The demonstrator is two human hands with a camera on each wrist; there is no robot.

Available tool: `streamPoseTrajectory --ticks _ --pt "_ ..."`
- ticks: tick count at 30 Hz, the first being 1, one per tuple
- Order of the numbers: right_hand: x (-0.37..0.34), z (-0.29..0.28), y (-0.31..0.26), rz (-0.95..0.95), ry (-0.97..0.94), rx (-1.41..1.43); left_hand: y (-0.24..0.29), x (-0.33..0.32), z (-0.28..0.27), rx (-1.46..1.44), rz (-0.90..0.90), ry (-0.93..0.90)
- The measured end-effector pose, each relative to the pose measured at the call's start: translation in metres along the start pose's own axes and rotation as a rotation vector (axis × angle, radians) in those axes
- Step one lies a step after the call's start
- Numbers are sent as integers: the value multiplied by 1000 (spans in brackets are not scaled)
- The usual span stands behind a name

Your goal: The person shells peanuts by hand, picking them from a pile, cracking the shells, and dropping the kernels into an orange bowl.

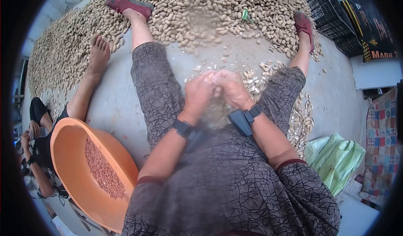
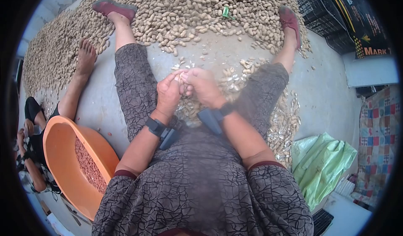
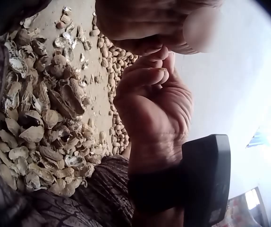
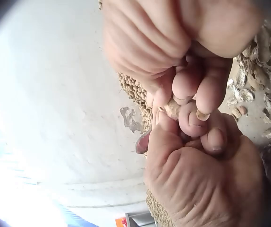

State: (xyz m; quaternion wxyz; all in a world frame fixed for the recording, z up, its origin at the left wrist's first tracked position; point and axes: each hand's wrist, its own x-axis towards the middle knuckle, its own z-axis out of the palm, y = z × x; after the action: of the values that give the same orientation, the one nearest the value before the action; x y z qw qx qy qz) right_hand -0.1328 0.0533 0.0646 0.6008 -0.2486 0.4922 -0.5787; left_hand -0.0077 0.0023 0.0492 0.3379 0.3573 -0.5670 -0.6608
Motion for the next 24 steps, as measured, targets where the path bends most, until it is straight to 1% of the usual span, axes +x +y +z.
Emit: streamPoseTrajectory --ticks 2,6,8,9,11,12,14,18,20,21,23,24 --pt "-1 4 1 -28 27 72 -2 4 3 -90 -64 83" --pt "2 1 5 -24 1 37 -8 6 -3 -133 -41 51" --pt "2 4 4 -37 7 31 -4 6 -4 -160 -104 48" --pt "2 5 4 -37 6 31 -3 6 -6 -160 -104 49" --pt "2 6 3 -52 27 -46 -4 8 -10 -349 -185 -14" --pt "2 7 3 -52 26 -47 -4 8 -11 -350 -183 -13" --pt "2 8 1 -113 81 -160 -4 8 -12 -419 -195 -51" --pt "0 13 1 -182 129 -235 -9 10 -13 -451 -176 -57" --pt "-1 11 3 -276 139 -466 -7 11 -9 -502 -202 28" --pt "-2 12 2 -275 137 -466 -8 12 -10 -503 -202 30" --pt "-5 13 -3 -452 181 -801 -13 13 -12 -509 -217 18" --pt "-6 14 -5 -451 177 -802 -13 13 -14 -511 -216 22"
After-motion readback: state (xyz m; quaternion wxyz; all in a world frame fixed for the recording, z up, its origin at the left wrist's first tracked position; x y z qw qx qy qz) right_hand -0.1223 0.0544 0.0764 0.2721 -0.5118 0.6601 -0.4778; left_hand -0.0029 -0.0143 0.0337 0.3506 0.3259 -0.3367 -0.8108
